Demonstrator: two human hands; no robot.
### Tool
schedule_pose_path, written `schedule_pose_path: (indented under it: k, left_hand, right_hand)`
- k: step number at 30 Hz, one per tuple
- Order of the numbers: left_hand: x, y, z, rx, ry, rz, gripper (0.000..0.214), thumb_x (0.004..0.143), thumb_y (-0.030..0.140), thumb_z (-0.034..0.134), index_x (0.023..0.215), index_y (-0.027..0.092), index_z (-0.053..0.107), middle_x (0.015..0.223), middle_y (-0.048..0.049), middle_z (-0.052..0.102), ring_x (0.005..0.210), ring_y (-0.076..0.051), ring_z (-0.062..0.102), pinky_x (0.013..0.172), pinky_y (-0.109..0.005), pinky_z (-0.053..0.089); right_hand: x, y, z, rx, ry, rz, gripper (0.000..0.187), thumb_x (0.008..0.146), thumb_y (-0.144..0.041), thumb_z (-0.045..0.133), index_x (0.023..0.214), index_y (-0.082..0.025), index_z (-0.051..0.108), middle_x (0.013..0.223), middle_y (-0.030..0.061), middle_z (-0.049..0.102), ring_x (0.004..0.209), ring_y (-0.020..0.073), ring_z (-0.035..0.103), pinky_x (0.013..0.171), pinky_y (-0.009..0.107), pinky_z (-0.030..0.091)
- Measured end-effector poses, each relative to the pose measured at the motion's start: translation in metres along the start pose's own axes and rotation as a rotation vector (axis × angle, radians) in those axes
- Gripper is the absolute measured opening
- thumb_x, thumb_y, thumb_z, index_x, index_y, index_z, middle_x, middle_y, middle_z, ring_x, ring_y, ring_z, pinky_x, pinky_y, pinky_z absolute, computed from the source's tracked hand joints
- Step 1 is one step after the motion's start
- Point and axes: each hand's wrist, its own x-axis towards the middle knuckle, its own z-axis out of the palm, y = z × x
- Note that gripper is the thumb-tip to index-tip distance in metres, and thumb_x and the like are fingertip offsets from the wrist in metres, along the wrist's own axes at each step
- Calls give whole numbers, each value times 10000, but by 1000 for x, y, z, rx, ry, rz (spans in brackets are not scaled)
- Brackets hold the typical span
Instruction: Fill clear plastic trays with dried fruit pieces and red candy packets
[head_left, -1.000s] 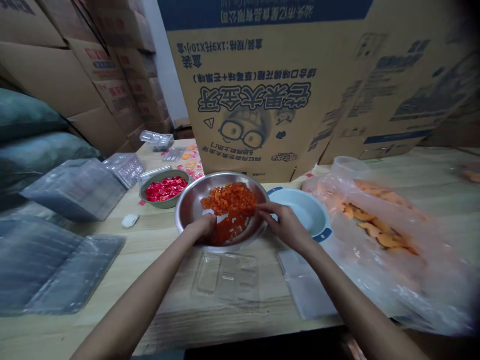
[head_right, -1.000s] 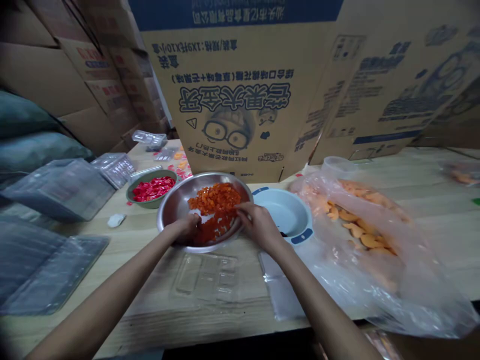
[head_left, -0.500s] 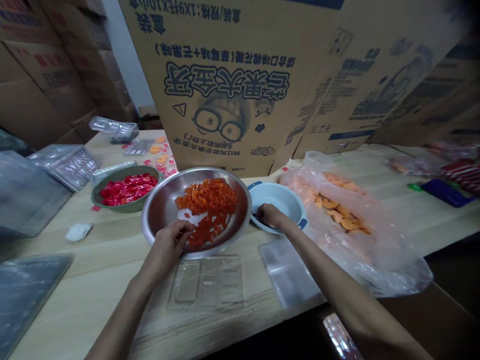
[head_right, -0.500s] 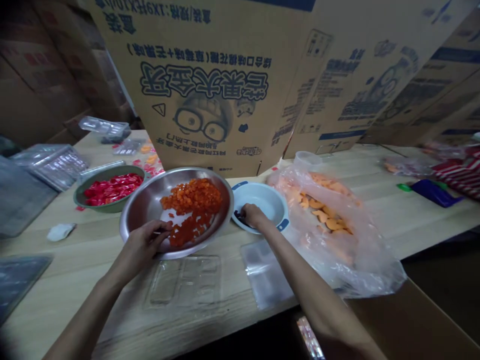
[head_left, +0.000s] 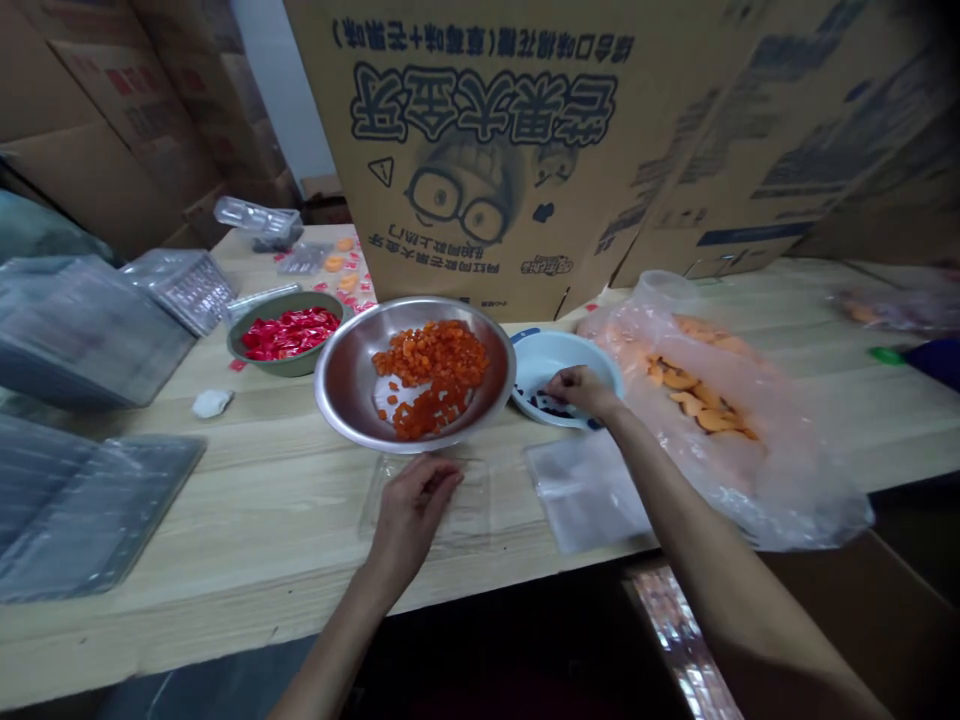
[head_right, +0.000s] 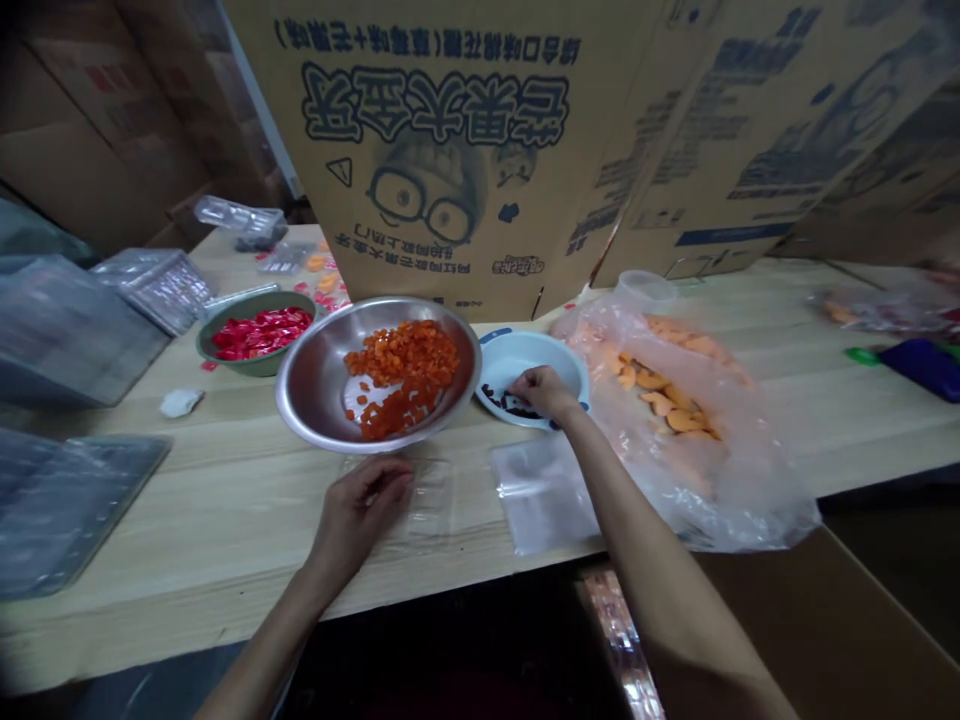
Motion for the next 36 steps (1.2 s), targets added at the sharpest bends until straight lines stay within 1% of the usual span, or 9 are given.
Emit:
schedule_pose_path:
  k: [5,10,14,19,24,26,29,33,36]
  left_hand:
    - [6,-9,27,40,-52,-95,170,974,235,562,1058,215,709,1003,-61,759,911,-207,705,836,-317,539]
    - [13,-23,43,262,-147,-92,163,978,165,542,983,204,699,945,-61,744,887,-217,688,845,-337,518]
    - [7,-26,50,482,-157,24,193,944,95,566,939,182,739,1005,-115,725,1048,-284,646,933,-401,521]
    - [3,2,14,425,-119,104,239,1015,154,503,1062,208,731,1020,-91,737,955,-232,678,877,-359,545]
    - [84,1,-48,532,-105,0,290,1024,183,470,1187,187,709,1196,-118,726,1065,-245,687,967,-353,505]
    - [128,-19,-55,605,-282,-140,332,935,94,529,1198,157,721,1267,-156,699,1089,-264,685,975,-350,487]
    - [171,-51,-45,556,-460,-218,307,781,24,641,1020,159,780,1058,-125,758,944,-245,703,878,-309,495]
    - [180,-72,-37,425,-515,-246,131,687,36,735,701,167,734,674,-36,696,709,-192,652,731,-273,483]
    - [173,-73,-52,281,-451,-266,84,740,131,774,689,164,717,608,-15,672,611,-164,626,649,-267,481]
  right_hand:
    - [-45,-11,4,259,3,-164,360,841,-561,719,823,-211,631,796,48,721,718,175,669,709,308,573]
    - [-101,-24,84,177,-103,-438,97,890,-259,671,834,-193,713,781,35,725,696,173,646,659,279,507]
    - [-118,-28,138,21,-62,-499,183,836,-43,627,758,-190,703,810,51,707,808,206,657,765,316,520]
    - [-115,-24,147,-116,-53,-597,181,885,-75,634,850,-185,774,953,108,723,971,267,672,875,395,560]
    - [-121,-52,102,-56,-56,-639,232,974,-141,559,995,-202,782,1019,108,741,928,244,701,847,374,571]
    - [-116,-74,79,-10,-21,-643,234,991,-155,546,1024,-220,768,1023,84,758,921,229,707,837,348,556]
    - [-85,-106,64,-86,15,-631,213,967,-121,568,1016,-213,754,1015,67,772,905,219,706,829,322,521]
    - [-17,-130,97,-196,-181,-524,206,829,-11,662,880,-183,761,975,85,779,935,240,702,881,332,494]
    - [20,-137,134,-118,-295,-516,206,714,11,747,777,-185,740,845,34,762,829,200,692,808,286,506]
